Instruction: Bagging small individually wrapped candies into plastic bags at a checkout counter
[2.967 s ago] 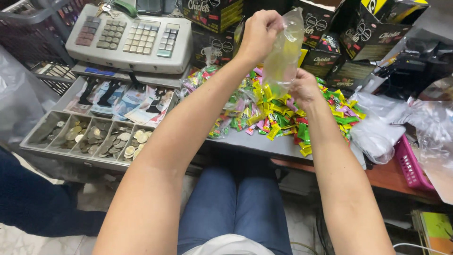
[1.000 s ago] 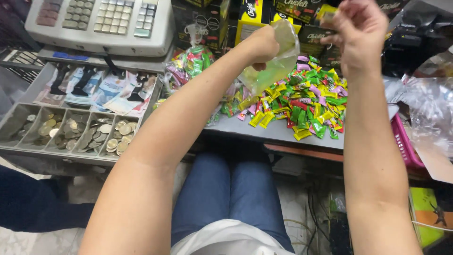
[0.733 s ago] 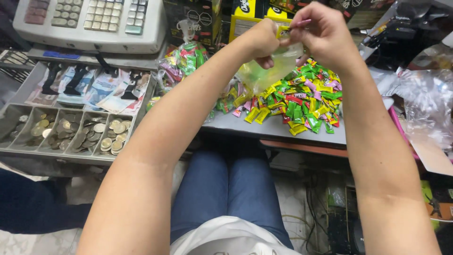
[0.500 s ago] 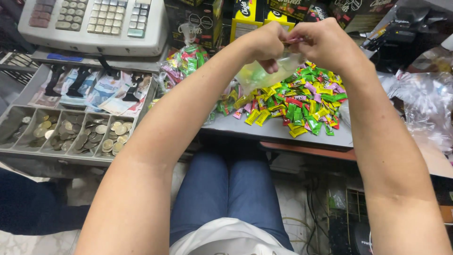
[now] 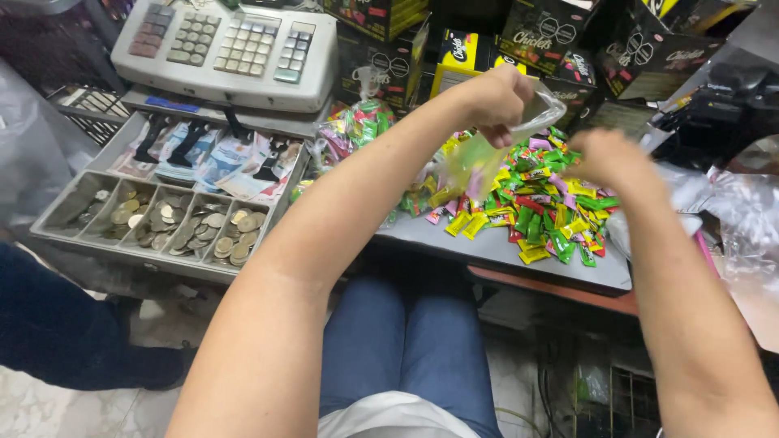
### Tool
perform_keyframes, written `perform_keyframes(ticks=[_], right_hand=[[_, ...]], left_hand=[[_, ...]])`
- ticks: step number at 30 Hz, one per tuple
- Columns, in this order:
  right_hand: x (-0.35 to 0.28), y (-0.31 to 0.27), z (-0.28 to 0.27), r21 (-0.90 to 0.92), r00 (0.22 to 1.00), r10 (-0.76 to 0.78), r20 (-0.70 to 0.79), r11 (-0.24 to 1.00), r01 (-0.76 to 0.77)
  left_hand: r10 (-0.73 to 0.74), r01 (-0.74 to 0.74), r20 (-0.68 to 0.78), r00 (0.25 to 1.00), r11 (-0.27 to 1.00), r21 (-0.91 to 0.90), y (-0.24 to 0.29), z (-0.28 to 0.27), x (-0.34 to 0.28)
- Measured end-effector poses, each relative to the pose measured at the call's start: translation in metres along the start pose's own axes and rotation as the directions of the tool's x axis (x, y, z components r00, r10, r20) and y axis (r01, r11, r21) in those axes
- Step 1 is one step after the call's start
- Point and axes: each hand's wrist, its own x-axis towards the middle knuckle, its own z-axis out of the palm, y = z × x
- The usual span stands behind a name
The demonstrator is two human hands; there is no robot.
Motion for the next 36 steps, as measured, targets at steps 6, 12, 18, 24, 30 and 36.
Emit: perform_keyframes(ticks=[6,12,18,24,30,36], right_hand=[[0.072,0.024,0.127,0.023,0.991,-0.089,-0.1,0.996,0.092],[0.092,0.044,0.112,0.167,0.963,-0.081,-0.256,0.978,0.126],[0.089,0.068,0.083,0.395,0.903,-0.073,-0.422,0.882,0.256],[0.001,0.008,-0.007,0.71,0.719,-0.015,-0.695,0.138,0.69],[-0.013,-0.025,-0.029,0.278,0.66,-0.393,-0.64,0.683,0.676],[0.0,-0.016,-0.022,0.271,0.509,-0.29,-0.81,0.585,0.764]], left_hand=[[0.047,-0.045,-0.024,0.999,0.998,0.045,0.001,0.002,0.018],[0.07,-0.069,-0.031,0.997,0.997,0.037,-0.003,-0.004,0.015],[0.077,-0.075,-0.039,0.996,0.995,0.061,-0.006,-0.009,0.012],[0.052,-0.05,-0.059,0.997,0.998,0.042,-0.01,-0.002,0.026],[0.104,-0.102,-0.063,0.993,0.994,0.038,0.005,0.006,0.01],[0.088,-0.085,-0.07,0.994,0.995,0.047,0.002,0.002,0.009]])
